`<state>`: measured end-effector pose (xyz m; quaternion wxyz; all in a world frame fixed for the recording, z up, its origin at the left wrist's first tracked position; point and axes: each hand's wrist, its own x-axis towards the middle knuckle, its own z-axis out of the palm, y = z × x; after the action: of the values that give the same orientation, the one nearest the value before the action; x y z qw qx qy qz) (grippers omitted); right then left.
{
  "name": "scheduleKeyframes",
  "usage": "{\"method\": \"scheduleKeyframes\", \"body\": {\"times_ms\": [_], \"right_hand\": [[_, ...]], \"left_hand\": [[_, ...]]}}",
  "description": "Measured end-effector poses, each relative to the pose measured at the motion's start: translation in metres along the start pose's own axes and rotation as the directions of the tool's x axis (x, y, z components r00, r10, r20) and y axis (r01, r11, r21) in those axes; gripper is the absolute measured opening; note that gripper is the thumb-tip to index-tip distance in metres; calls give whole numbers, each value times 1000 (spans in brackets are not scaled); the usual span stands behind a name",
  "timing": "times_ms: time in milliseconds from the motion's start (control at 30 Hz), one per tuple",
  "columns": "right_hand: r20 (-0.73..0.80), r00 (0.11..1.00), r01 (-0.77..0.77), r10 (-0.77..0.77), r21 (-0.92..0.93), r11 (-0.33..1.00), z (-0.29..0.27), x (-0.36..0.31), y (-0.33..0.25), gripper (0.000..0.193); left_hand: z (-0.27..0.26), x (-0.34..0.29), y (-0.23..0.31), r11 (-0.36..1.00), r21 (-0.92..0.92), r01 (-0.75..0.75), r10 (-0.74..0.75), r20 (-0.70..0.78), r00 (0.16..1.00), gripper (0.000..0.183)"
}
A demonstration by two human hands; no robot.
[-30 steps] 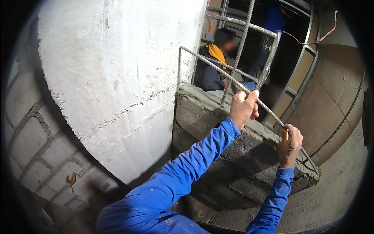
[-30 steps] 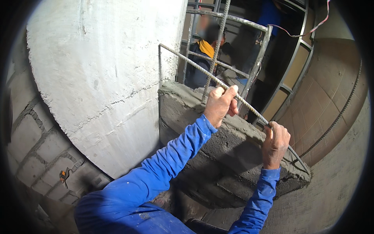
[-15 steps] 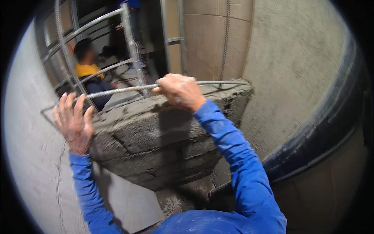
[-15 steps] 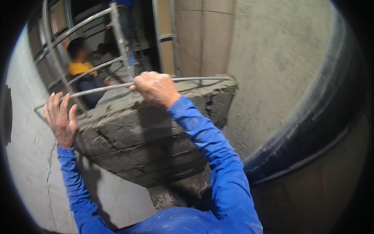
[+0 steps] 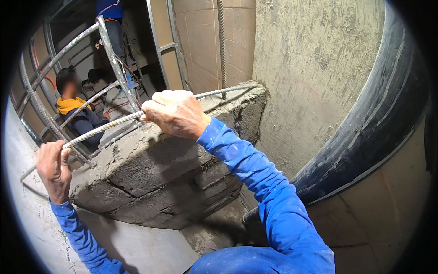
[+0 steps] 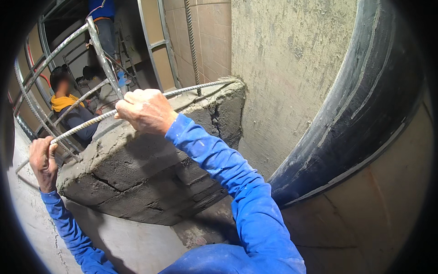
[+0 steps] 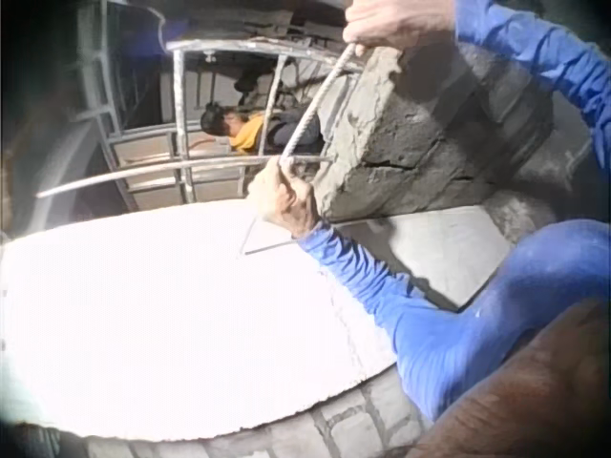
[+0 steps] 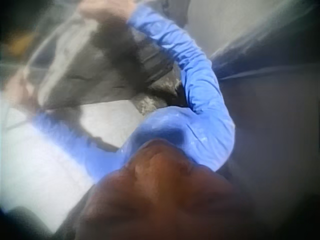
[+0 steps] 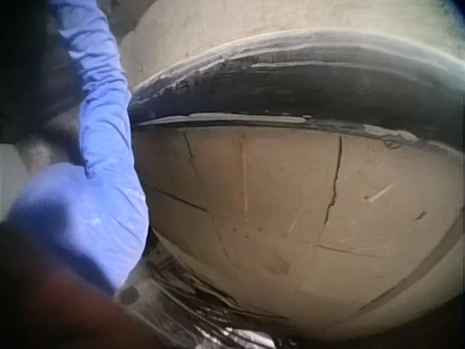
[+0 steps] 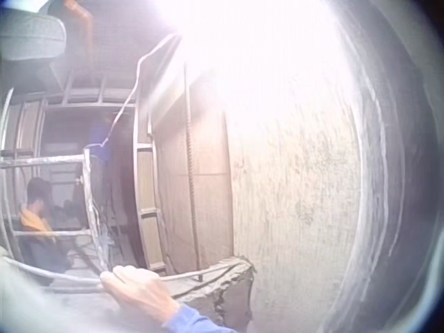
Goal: The person bends a long metal rebar rod by hand against a concrete ledge. They repeatedly flex and straighten the rod to shape it.
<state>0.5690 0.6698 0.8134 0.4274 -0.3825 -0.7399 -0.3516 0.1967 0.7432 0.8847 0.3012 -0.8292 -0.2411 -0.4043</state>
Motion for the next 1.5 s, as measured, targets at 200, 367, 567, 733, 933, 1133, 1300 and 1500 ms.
{"method": "scheduleKeyframes", "body": {"times_ms": [200,367,567,733,933,1133,1300,1500], "right_hand": [[336,934,-172,121,126,977,-7,10,5,36],[102,990,-95,98,-29,995,-7,1,-12,29],[5,1000,-14,15,-20,1000,6,-1,-9,25],[165,979,-115,119,-32,993,5,1,-6,35],[275,945,-208,178,83,975,1,3,-4,50],[260,952,-172,164,8,985,1,2,-5,39],[223,971,-78,89,-59,995,3,2,-9,35],[173,980,-86,98,-75,994,13,-4,-8,37]], "left_hand": [[4,14,10,962,-225,155,-69,349,934,15],[5,3,26,993,15,-119,119,20,993,11],[9,-11,11,985,-158,66,-51,98,994,13],[24,-11,17,980,-171,103,-76,157,985,28],[40,-47,23,991,-96,94,-106,-136,985,24],[49,-64,1,994,-49,103,-113,-355,928,33],[43,-59,-11,992,-118,52,-83,-276,958,27],[39,-53,-17,990,-138,21,-52,-220,974,27]]}}
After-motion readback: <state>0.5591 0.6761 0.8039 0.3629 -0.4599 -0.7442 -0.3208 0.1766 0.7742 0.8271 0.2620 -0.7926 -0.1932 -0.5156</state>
